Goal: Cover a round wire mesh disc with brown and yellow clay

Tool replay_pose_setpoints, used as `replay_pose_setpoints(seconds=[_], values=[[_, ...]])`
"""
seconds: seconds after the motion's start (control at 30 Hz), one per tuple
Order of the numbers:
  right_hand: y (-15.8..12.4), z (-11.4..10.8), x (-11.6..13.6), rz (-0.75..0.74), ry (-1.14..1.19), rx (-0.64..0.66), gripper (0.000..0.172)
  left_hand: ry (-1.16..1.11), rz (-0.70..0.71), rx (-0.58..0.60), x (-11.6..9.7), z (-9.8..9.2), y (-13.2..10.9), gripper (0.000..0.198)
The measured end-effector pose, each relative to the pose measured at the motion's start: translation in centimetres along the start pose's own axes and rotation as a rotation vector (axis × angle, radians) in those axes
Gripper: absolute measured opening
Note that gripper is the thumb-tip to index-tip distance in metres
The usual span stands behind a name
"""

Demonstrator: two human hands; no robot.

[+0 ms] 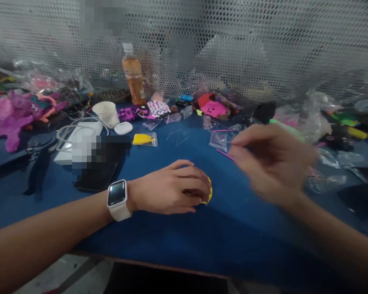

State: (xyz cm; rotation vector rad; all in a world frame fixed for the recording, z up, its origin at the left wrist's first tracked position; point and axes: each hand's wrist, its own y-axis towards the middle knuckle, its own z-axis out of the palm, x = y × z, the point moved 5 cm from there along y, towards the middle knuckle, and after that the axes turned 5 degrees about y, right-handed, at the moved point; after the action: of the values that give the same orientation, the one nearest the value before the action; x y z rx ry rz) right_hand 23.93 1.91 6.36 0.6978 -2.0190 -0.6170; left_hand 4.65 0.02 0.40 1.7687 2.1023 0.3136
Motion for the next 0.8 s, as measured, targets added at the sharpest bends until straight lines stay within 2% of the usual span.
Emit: replay_pose_setpoints(seconds=[0.07,0.17,0.27,0.33,0.37,0.47,0.63,0.73,0.8], values=[[0.0,1.6,-1.7,-0.018,-0.036,0.055,0.005,-0.004,-0.023,-0.035,0.2,-0.1,0.0,0.014],[-0.9,3.9,-4.1,-0.056,-0.169,0.233,0.004,0.01,-0.211,-0.094,1.5,-0.4,-0.2,0.016],[-2.1,4.7,-5.6,-0.002,-0.25,0.389,0.013,0.051,-0.437,-0.093,3.0,-0.5,-0.8,0.031],[-2.6,4.8,-6.1,0.059,-0.253,0.477,0.018,0.031,-0.521,-0.049,3.8,-0.2,-1.2,0.044],[-2.7,4.8,-6.1,0.073,-0.241,0.503,0.018,0.004,-0.546,-0.029,4.0,0.0,-1.3,0.045],[-2.7,4.7,-5.6,0.097,-0.168,0.516,0.014,-0.079,-0.586,-0.008,4.5,0.3,-1.6,0.039],[-2.4,4.5,-4.6,0.254,0.012,0.499,0.01,-0.179,-0.593,-0.021,4.5,0.2,-1.3,0.03],[-2.7,4.4,-4.1,0.348,0.161,0.481,0.011,-0.299,-0.589,-0.064,4.3,0.1,-1.0,0.02],[-2.9,4.3,-3.7,0.346,0.24,0.443,0.015,-0.371,-0.585,-0.107,4.2,0.1,-0.9,0.015]])
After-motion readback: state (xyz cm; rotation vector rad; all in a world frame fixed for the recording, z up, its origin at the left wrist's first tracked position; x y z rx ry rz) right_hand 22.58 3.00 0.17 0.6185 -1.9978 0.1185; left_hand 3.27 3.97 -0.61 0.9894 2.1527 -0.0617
